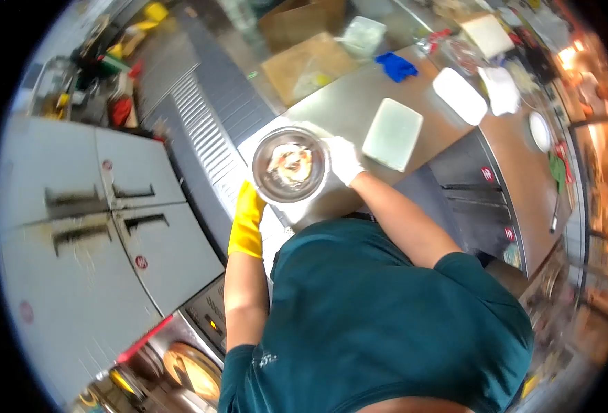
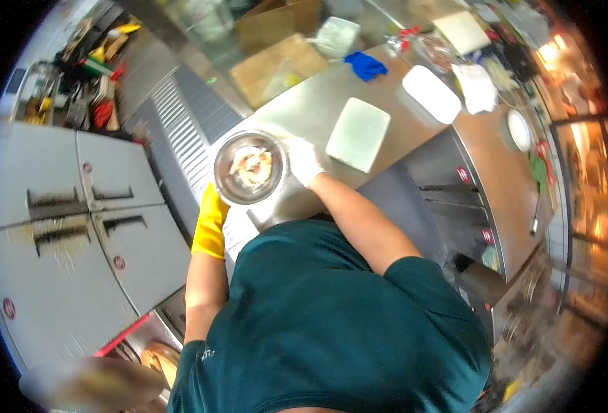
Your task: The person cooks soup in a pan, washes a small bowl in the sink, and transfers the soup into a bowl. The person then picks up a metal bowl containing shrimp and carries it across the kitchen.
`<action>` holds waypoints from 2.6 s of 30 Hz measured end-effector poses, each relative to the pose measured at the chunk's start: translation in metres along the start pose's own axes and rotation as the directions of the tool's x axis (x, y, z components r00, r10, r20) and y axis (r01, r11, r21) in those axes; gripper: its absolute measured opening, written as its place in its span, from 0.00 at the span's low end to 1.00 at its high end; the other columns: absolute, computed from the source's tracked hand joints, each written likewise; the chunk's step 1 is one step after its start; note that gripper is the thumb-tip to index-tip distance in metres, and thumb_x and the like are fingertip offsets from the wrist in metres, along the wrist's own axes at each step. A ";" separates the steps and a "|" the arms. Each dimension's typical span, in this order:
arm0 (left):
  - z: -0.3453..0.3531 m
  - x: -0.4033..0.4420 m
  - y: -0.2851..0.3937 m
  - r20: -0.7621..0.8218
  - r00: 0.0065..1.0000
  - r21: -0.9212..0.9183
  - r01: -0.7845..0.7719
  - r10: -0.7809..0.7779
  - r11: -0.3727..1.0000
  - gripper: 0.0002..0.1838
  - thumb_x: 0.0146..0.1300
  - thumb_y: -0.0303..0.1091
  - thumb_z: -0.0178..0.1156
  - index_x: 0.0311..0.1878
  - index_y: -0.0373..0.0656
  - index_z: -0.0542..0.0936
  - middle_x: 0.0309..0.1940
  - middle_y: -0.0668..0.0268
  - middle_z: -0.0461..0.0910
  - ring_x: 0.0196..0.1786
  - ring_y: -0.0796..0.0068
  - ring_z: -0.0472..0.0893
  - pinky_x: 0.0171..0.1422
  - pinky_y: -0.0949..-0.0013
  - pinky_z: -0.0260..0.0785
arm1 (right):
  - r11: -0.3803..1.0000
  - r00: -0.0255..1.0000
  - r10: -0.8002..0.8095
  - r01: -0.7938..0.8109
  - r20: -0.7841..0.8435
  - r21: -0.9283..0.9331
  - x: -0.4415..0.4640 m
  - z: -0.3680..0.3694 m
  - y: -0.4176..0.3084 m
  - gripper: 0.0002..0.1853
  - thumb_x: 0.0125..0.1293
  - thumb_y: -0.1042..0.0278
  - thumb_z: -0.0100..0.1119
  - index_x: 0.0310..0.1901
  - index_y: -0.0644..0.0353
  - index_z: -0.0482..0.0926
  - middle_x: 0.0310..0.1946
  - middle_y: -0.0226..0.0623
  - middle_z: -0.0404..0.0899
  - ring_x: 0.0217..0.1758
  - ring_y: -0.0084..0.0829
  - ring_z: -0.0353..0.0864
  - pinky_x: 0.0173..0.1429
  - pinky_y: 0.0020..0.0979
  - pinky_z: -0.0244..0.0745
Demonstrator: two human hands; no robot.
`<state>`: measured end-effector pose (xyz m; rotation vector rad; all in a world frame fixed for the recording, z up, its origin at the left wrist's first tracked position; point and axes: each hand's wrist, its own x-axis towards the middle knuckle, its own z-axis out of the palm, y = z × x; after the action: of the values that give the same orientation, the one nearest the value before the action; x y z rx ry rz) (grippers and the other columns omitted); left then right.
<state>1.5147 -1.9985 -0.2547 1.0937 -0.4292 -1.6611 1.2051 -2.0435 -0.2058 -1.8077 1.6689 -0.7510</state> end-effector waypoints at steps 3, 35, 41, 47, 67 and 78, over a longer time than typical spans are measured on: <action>-0.002 -0.007 0.020 0.070 0.994 0.190 0.074 -0.089 0.979 0.17 0.77 0.41 0.57 0.60 0.41 0.82 0.47 0.62 0.86 0.45 0.68 0.86 0.49 0.63 0.81 | 0.997 0.998 0.052 -0.055 0.040 0.063 0.000 -0.001 -0.001 0.15 0.73 0.59 0.52 0.48 0.54 0.88 0.44 0.49 0.87 0.50 0.51 0.86 0.54 0.43 0.80; 0.053 -0.097 -0.010 0.182 0.968 -0.001 0.174 -0.171 0.985 0.27 0.71 0.47 0.65 0.66 0.40 0.79 0.56 0.60 0.86 0.55 0.61 0.87 0.63 0.53 0.81 | 0.697 0.986 0.127 -0.165 0.106 0.698 -0.051 -0.058 -0.023 0.28 0.80 0.57 0.55 0.75 0.63 0.70 0.73 0.48 0.73 0.76 0.38 0.70 0.79 0.34 0.62; 0.088 -0.128 0.017 0.164 0.974 0.075 0.147 -0.157 0.986 0.27 0.69 0.48 0.66 0.66 0.43 0.78 0.56 0.65 0.85 0.56 0.68 0.84 0.61 0.57 0.80 | 0.674 0.999 0.015 -0.040 0.041 0.737 -0.046 -0.076 -0.043 0.28 0.81 0.59 0.53 0.75 0.68 0.68 0.74 0.47 0.72 0.77 0.38 0.68 0.81 0.35 0.59; 0.107 -0.164 0.037 0.108 0.990 -0.045 0.095 -0.090 0.994 0.23 0.71 0.41 0.62 0.66 0.41 0.78 0.58 0.61 0.84 0.58 0.66 0.84 0.62 0.57 0.80 | 0.524 0.983 -0.106 -0.075 0.152 0.849 -0.043 -0.095 -0.094 0.29 0.82 0.62 0.48 0.78 0.70 0.62 0.78 0.43 0.66 0.81 0.34 0.62 0.84 0.34 0.52; -0.128 -0.274 0.188 -0.096 0.990 -0.080 -0.107 0.099 0.991 0.39 0.68 0.30 0.61 0.82 0.48 0.61 0.70 0.60 0.74 0.66 0.64 0.79 0.66 0.61 0.76 | 0.357 0.879 -0.302 -0.254 0.368 0.899 -0.051 0.108 -0.344 0.30 0.81 0.64 0.47 0.78 0.71 0.59 0.76 0.46 0.66 0.79 0.35 0.64 0.84 0.36 0.55; -0.251 -0.345 0.269 -0.418 0.865 -0.028 -0.319 0.279 0.948 0.37 0.66 0.32 0.61 0.80 0.50 0.65 0.69 0.64 0.76 0.64 0.67 0.80 0.64 0.62 0.75 | 0.482 0.703 -0.523 -0.222 0.482 0.848 -0.030 0.257 -0.486 0.30 0.79 0.61 0.51 0.76 0.70 0.66 0.75 0.45 0.69 0.78 0.35 0.66 0.82 0.34 0.55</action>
<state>1.8834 -1.7354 -0.0344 1.2000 -0.2268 -1.1285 1.7214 -1.9734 -0.0289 -1.1929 0.3769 -0.6626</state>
